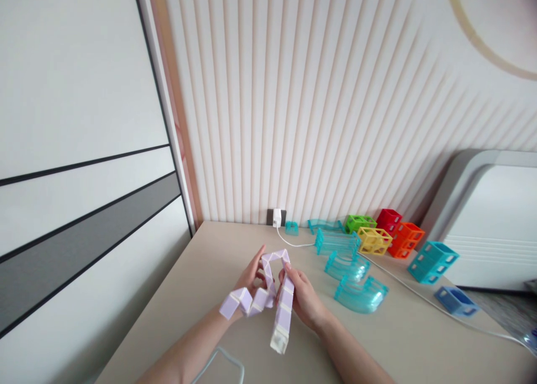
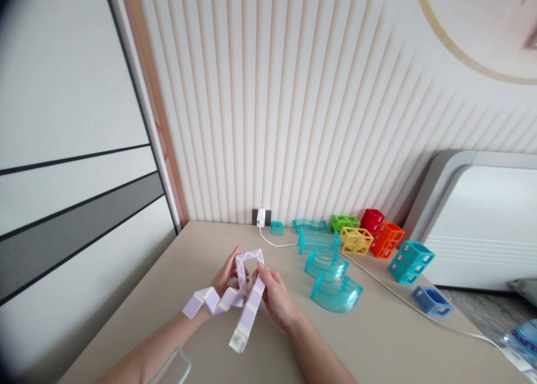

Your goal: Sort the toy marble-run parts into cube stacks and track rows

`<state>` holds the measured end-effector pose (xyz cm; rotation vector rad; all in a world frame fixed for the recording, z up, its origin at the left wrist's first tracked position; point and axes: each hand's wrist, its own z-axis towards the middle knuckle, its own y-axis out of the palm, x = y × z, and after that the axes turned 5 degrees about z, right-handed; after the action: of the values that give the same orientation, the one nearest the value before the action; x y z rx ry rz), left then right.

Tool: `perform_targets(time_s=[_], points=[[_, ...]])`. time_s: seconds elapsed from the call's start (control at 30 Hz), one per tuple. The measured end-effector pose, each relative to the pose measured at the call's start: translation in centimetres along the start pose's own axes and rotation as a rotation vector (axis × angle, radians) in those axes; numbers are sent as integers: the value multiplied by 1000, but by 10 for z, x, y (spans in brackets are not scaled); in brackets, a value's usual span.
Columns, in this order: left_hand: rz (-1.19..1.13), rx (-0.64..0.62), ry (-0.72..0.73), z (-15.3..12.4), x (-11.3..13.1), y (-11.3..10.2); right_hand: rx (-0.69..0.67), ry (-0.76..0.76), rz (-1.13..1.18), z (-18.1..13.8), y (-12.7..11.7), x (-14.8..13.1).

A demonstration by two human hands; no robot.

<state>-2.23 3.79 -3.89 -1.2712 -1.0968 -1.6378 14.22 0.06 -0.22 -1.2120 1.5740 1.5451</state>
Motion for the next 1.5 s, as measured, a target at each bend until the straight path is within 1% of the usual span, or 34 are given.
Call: perform_targets(time_s=[0.03,0.07,0.13,0.27,0.33,0.4,0.5,0.6,0.67,0.83,1.13,1.33,1.5], points=[[-8,8,17,2,-1,-1,-3,24,12,0,0,1],[33,10,47,3,0,-3,1,40,36,0,1,1],[64,-14,90,3,8,-5,25,59,110,0,1,0],[-27,-133,50,1,22,-7,78,79,217,2,0,-2],[-61,-146,13,2,21,-7,85,92,224,3,1,-3],[-65,-124,-23,4,17,-5,79,100,223,2,1,-3],[-75,-35,-51,7,11,-2,40,109,245,0,0,-6],[-127,76,-48,7,14,0,-53,118,278,-2,-1,-11],[-140,111,-49,6,19,0,-93,104,254,-3,-2,-14],[-58,64,-65,1,30,-1,-58,24,145,-2,-6,-14],[-4,44,-7,-1,29,0,-9,76,117,-2,-4,-23],[11,42,-16,-2,32,0,6,92,82,-1,-7,-23],[86,25,11,-4,35,0,-70,71,8,-1,-7,-24]])
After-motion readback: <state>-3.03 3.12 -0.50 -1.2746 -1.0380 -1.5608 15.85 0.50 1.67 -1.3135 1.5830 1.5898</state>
